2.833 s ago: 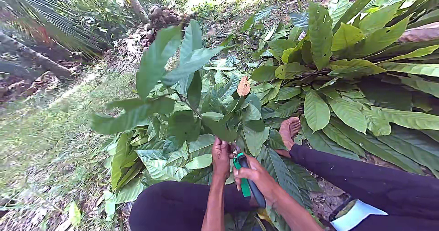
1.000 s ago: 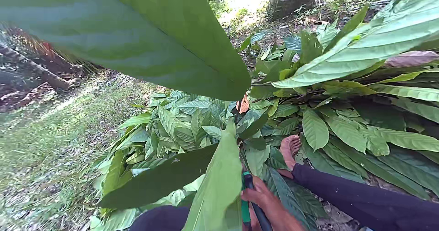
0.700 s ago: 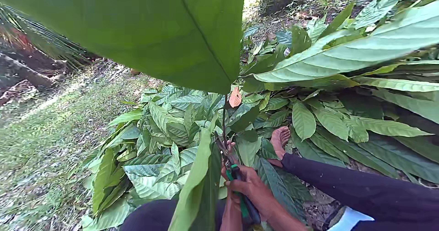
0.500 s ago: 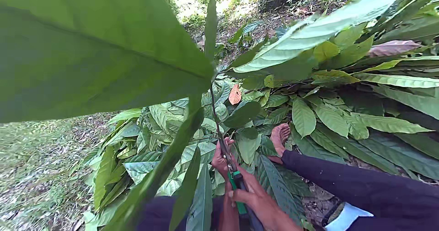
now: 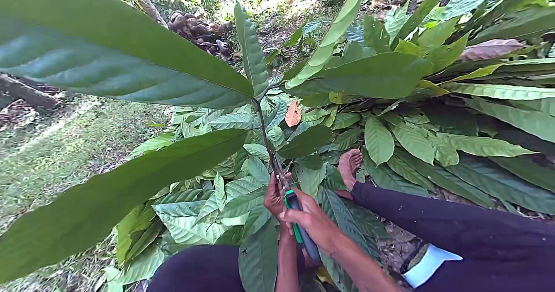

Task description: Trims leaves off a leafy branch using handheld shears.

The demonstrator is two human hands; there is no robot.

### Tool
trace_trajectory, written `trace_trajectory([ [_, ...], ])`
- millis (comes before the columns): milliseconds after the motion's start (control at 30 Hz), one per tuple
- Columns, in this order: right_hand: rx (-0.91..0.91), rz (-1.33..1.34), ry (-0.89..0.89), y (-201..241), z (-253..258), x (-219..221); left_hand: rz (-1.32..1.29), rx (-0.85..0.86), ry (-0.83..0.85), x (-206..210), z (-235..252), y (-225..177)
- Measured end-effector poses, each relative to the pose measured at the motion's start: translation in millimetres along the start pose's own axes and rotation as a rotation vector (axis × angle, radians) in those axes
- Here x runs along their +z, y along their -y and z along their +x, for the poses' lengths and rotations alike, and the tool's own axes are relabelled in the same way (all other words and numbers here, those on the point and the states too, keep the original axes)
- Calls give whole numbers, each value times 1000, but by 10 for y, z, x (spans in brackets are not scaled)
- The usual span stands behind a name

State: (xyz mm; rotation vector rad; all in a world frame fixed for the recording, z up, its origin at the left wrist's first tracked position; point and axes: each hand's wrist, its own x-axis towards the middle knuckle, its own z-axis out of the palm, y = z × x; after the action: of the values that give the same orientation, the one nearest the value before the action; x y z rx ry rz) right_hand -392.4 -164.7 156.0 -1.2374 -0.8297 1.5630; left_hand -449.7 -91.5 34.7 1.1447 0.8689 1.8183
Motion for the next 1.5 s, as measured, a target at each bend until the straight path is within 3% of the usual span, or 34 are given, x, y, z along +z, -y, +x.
trace_trajectory([
  [233, -36, -295, -97, -45, 59, -67, 154, 64, 0, -77, 50, 42],
  [433, -116, -181, -219, -166, 10, -34, 162, 20, -15, 1, 53, -170],
  [567, -197, -209, -15, 33, -84, -36, 152, 0, -38, -68, 7, 45],
  [700, -207, -159, 56, 221, -8, 43, -38, -42, 21, -324, -63, 622],
  [833, -173, -113, 41, 351, 92, 83, 121, -8, 1, -220, -79, 206],
  [1000, -175, -126, 11, 435, 155, 87, 128, 28, -47, -117, -70, 31],
  [1133, -203, -45, -13, 351, 195, 120, 123, -110, -54, -136, -118, 64],
  [1200, -214, -74, -7, 275, 176, 123, -30, -220, 62, -112, -80, 136],
  [1267, -246, -197, -13, 204, 96, 101, -34, -365, 117, 139, 97, -77],
  [1367, -267, -353, -44, 83, -58, 22, -13, -295, 452, 156, 343, -45],
  [1433, -273, -414, -115, 70, -144, -45, 18, -453, 554, 283, 532, -93],
  [1500, -275, -460, -198, 96, -205, -142, -21, -748, 529, 542, 732, -186],
])
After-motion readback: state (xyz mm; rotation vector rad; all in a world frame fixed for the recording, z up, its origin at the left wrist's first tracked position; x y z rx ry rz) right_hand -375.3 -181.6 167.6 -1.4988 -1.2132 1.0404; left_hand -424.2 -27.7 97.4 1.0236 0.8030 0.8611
